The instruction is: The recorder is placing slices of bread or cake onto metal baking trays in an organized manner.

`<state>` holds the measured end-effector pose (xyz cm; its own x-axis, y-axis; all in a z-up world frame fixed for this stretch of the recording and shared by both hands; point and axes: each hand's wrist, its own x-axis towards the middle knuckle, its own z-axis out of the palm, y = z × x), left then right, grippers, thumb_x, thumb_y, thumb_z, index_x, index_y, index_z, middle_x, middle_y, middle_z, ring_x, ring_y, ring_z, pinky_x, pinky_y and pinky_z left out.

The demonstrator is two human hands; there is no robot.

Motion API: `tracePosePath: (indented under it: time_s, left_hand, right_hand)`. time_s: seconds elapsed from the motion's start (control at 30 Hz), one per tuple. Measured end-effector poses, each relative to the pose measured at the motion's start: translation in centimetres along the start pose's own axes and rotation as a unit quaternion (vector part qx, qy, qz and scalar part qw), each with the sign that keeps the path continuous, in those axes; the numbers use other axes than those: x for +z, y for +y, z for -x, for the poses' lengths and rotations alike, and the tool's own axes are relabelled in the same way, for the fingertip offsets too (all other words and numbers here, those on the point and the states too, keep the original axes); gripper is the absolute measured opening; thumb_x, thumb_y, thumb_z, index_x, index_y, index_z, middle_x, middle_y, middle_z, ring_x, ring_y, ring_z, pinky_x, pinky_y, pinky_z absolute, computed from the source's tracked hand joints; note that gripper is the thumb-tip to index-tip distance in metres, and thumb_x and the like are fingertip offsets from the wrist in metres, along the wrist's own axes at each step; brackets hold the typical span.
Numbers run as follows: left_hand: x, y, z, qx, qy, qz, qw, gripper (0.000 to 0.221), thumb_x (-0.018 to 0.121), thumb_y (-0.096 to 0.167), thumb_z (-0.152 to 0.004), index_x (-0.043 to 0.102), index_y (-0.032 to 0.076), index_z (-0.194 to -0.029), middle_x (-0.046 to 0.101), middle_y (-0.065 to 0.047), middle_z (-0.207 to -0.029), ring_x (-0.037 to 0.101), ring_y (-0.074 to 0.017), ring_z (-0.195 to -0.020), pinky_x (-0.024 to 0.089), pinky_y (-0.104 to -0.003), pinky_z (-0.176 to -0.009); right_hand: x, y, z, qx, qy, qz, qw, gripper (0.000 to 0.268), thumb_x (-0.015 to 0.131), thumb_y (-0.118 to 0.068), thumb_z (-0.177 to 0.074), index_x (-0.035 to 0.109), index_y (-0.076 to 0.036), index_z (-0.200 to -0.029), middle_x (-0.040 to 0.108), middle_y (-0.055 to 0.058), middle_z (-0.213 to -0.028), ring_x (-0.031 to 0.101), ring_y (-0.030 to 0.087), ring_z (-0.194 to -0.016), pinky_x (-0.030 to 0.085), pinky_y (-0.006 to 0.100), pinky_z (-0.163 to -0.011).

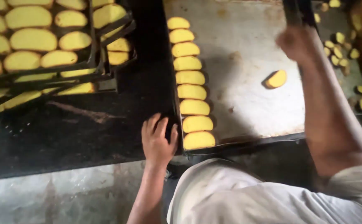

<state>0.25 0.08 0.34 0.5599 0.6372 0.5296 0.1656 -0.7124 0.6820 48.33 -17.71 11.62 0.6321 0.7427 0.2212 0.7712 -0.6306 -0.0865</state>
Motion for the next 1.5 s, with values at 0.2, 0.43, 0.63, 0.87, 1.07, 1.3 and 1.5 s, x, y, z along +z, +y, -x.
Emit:
tracePosePath:
  time_s: [0.2, 0.43, 0.63, 0.87, 1.07, 1.3, 1.5]
  left_hand:
    - [-0.5, 0.3, -0.4, -0.004, -0.013, -0.015, 1.000, 0.030, 0.075, 0.020, -0.088, 0.069, -0.001, -0.109, 0.063, -0.023, -0.123, 0.058, -0.0459, -0.107, 0.048, -0.054, -0.093]
    - [-0.4, 0.5, -0.4, -0.002, -0.017, -0.040, 0.999, 0.030, 0.074, 0.018, -0.088, 0.068, -0.002, -0.109, 0.062, -0.024, -0.123, 0.058, -0.0467, -0.111, 0.047, -0.054, -0.096]
    - [0.1, 0.5, -0.1, -0.021, -0.006, -0.073, 0.997, 0.031, 0.076, 0.018, -0.086, 0.068, -0.001, -0.110, 0.063, -0.024, -0.125, 0.058, -0.0466, -0.114, 0.046, -0.056, -0.104]
    - [-0.1, 0.6, -0.4, -0.034, 0.000, -0.060, 0.998, 0.029, 0.076, 0.015, -0.084, 0.068, 0.001, -0.108, 0.063, -0.022, -0.123, 0.061, -0.0441, -0.113, 0.046, -0.055, -0.104]
    - [-0.8, 1.3, -0.9, -0.039, -0.017, -0.029, 0.999, 0.027, 0.076, 0.014, -0.087, 0.068, 0.000, -0.109, 0.064, -0.023, -0.121, 0.059, -0.0452, -0.109, 0.048, -0.054, -0.096]
    - [-0.4, 0.7, -0.4, 0.015, 0.008, -0.043, 0.999, 0.030, 0.075, 0.017, -0.088, 0.067, 0.000, -0.111, 0.063, -0.022, -0.122, 0.060, -0.0450, -0.111, 0.047, -0.055, -0.103]
    - [-0.7, 1.0, -0.4, -0.006, -0.030, -0.026, 0.999, 0.028, 0.072, 0.018, -0.090, 0.069, -0.001, -0.109, 0.064, -0.023, -0.120, 0.059, -0.0456, -0.110, 0.048, -0.053, -0.098]
  right_hand:
    - [1.8, 3.2, 9.0, 0.206, -0.217, 0.100, 0.949, 0.050, 0.058, -0.065, -0.098, 0.078, -0.019, -0.108, 0.082, 0.011, -0.090, 0.077, 0.030, -0.088, 0.061, 0.049, -0.083]
    - [6.2, -5.3, 0.4, 0.050, -0.050, -0.066, 0.995, 0.054, 0.079, -0.025, -0.090, 0.055, -0.013, -0.137, 0.072, 0.022, -0.115, 0.069, 0.041, -0.109, 0.055, 0.052, -0.088]
    - [9.7, -15.5, -14.5, -0.111, 0.021, -0.298, 0.948, 0.054, 0.080, -0.022, -0.095, 0.052, -0.004, -0.137, 0.071, 0.019, -0.124, 0.071, 0.030, -0.114, 0.058, 0.045, -0.090]
    - [18.4, -17.8, -21.6, -0.131, 0.032, -0.147, 0.980, 0.037, 0.082, -0.025, -0.093, 0.068, -0.007, -0.123, 0.069, 0.019, -0.121, 0.065, 0.040, -0.108, 0.053, 0.051, -0.087]
    - [16.8, -20.6, -20.0, -0.174, 0.028, -0.161, 0.971, 0.038, 0.077, -0.024, -0.096, 0.070, -0.013, -0.132, 0.067, 0.020, -0.131, 0.061, 0.040, -0.120, 0.050, 0.052, -0.100]
    - [16.0, -21.7, -17.1, -0.169, -0.014, -0.111, 0.979, 0.051, 0.055, -0.026, -0.107, 0.047, -0.013, -0.156, 0.047, 0.020, -0.156, 0.044, 0.039, -0.142, 0.036, 0.048, -0.119]
    - [10.3, -19.7, -15.7, -0.273, -0.017, -0.092, 0.957, 0.052, 0.035, -0.026, -0.117, 0.030, -0.001, -0.163, 0.027, 0.024, -0.167, 0.026, 0.044, -0.149, 0.015, 0.064, -0.115]
